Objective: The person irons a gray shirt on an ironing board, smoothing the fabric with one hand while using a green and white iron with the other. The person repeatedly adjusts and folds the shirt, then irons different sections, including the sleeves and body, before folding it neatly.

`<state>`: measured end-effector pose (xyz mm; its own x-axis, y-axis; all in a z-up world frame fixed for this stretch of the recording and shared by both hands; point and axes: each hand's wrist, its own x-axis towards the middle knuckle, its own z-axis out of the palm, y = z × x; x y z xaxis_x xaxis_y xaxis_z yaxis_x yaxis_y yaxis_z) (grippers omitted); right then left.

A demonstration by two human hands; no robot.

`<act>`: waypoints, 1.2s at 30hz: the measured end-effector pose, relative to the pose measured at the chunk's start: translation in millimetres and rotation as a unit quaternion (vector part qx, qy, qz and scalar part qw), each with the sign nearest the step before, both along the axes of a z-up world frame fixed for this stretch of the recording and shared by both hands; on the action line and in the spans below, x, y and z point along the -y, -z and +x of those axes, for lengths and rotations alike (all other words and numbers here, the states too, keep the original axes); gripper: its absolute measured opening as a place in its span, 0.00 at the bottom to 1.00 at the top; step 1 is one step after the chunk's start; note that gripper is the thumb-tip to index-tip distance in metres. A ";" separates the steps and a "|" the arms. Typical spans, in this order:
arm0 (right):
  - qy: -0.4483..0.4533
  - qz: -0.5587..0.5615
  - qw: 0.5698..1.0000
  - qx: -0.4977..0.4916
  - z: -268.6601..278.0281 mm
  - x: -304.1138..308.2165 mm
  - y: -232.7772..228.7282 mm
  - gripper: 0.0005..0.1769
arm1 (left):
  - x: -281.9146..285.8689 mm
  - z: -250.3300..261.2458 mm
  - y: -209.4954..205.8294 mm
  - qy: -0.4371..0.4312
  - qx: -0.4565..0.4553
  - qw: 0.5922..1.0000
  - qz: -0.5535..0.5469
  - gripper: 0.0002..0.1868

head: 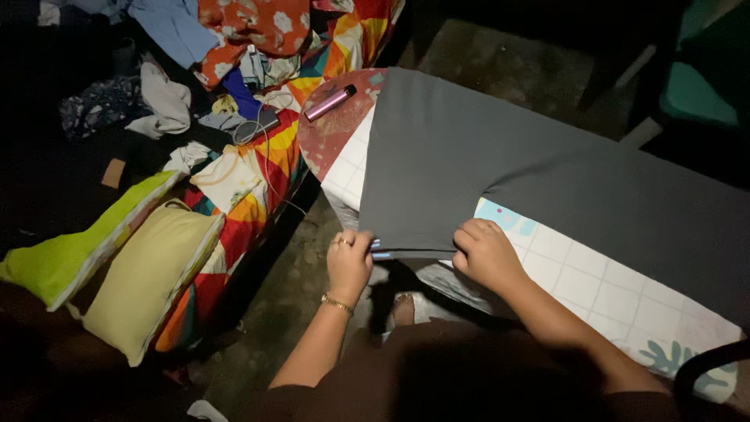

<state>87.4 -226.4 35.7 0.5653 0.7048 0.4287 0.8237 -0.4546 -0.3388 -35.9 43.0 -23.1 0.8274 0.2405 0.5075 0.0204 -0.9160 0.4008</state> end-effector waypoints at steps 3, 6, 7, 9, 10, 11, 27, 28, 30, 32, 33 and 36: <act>0.008 -0.028 1.000 -0.009 0.6 -0.3 -6.7 0.09 | -0.7 -6.8 -1.9 0.052 -0.025 0.998 -0.040 0.13; 0.023 -0.083 0.996 -0.026 2.8 -1.2 -15.4 0.07 | -1.1 -2.4 3.6 0.035 -0.038 0.998 -0.021 0.10; 0.029 -0.104 0.994 -0.031 2.2 -1.3 -17.3 0.06 | -0.7 -1.9 7.6 0.022 -0.022 0.999 -0.039 0.10; 0.037 -0.111 0.991 -0.062 3.7 -1.3 -21.0 0.10 | 1.1 1.6 19.0 -0.006 0.011 0.997 -0.076 0.12; 0.039 -0.113 0.990 -0.078 2.8 -4.6 -21.1 0.13 | -0.5 1.8 25.9 -0.011 0.013 0.992 -0.122 0.11; 0.050 -0.097 0.991 -0.072 1.8 -8.8 -20.5 0.14 | -2.4 3.0 33.8 -0.016 0.015 0.986 -0.168 0.11; -0.062 -0.202 0.976 -0.054 -0.2 -46.0 -19.4 0.38 | -21.7 -1.1 76.3 -0.014 -0.142 0.847 -0.512 0.08; -0.085 -0.230 0.967 -0.065 -1.5 -47.5 -18.7 0.38 | -21.5 -0.9 82.1 -0.016 -0.130 0.825 -0.549 0.07; -0.088 -0.290 0.950 -0.080 -3.8 -45.7 -17.8 0.30 | -20.0 1.4 96.1 -0.020 -0.103 0.776 -0.621 0.06; -0.092 -0.314 0.942 -0.078 -6.4 -41.2 -18.1 0.25 | -20.9 -2.5 106.4 0.015 -0.075 0.760 -0.645 0.07; -0.094 -0.308 0.944 -0.070 -8.1 -39.3 -18.6 0.23 | -20.1 -3.6 108.9 0.032 -0.060 0.751 -0.657 0.07; -0.100 -0.312 0.943 -0.051 -9.5 -37.1 -21.5 0.19 | -16.7 0.5 101.4 0.093 0.015 0.620 -0.779 0.04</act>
